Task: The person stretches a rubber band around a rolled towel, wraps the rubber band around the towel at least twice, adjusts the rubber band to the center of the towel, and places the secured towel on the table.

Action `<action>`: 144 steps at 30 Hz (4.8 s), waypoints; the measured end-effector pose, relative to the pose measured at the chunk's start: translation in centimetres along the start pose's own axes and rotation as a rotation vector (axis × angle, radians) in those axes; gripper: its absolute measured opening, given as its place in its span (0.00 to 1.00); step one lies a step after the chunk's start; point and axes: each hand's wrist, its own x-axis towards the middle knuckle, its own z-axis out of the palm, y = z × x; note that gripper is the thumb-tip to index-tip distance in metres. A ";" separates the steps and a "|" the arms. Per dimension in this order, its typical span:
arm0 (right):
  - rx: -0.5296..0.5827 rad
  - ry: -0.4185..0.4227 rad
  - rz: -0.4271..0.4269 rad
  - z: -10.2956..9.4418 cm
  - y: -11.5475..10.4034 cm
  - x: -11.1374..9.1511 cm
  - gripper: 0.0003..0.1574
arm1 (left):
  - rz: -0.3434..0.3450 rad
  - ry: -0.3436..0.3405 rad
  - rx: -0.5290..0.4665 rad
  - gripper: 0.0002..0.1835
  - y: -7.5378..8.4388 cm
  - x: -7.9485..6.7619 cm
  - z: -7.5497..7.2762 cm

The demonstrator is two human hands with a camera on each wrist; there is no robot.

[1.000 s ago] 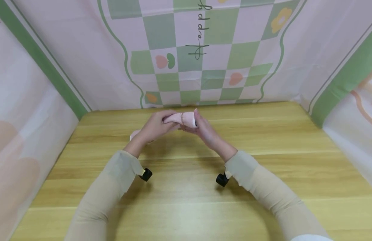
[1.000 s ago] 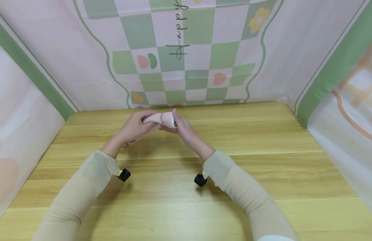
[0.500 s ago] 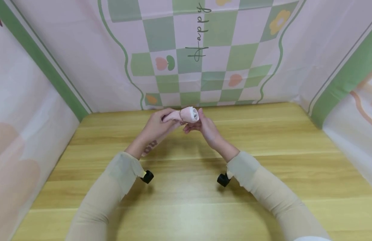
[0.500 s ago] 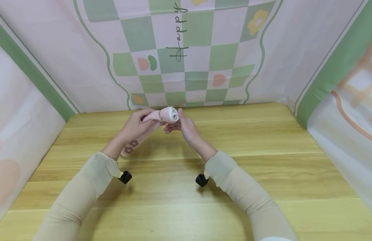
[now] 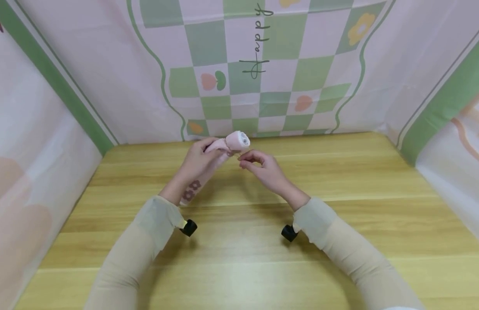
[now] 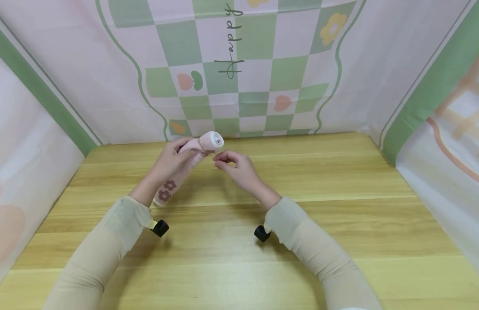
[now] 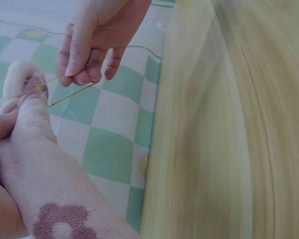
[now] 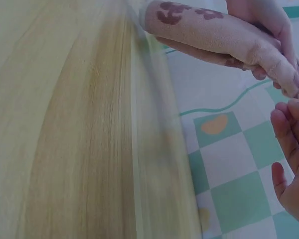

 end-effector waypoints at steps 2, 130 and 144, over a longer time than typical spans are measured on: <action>-0.018 0.006 0.001 -0.1 0.0 0.0 0.10 | -0.013 0.000 -0.040 0.19 0.0 0.0 -0.1; 0.318 -0.409 -0.327 -2.4 -2.8 -0.6 0.25 | -0.247 0.149 -0.441 0.20 1.3 1.4 0.9; 0.767 -0.581 -0.282 -2.5 -2.9 0.4 0.18 | -0.297 0.133 -0.469 0.20 1.2 1.2 1.8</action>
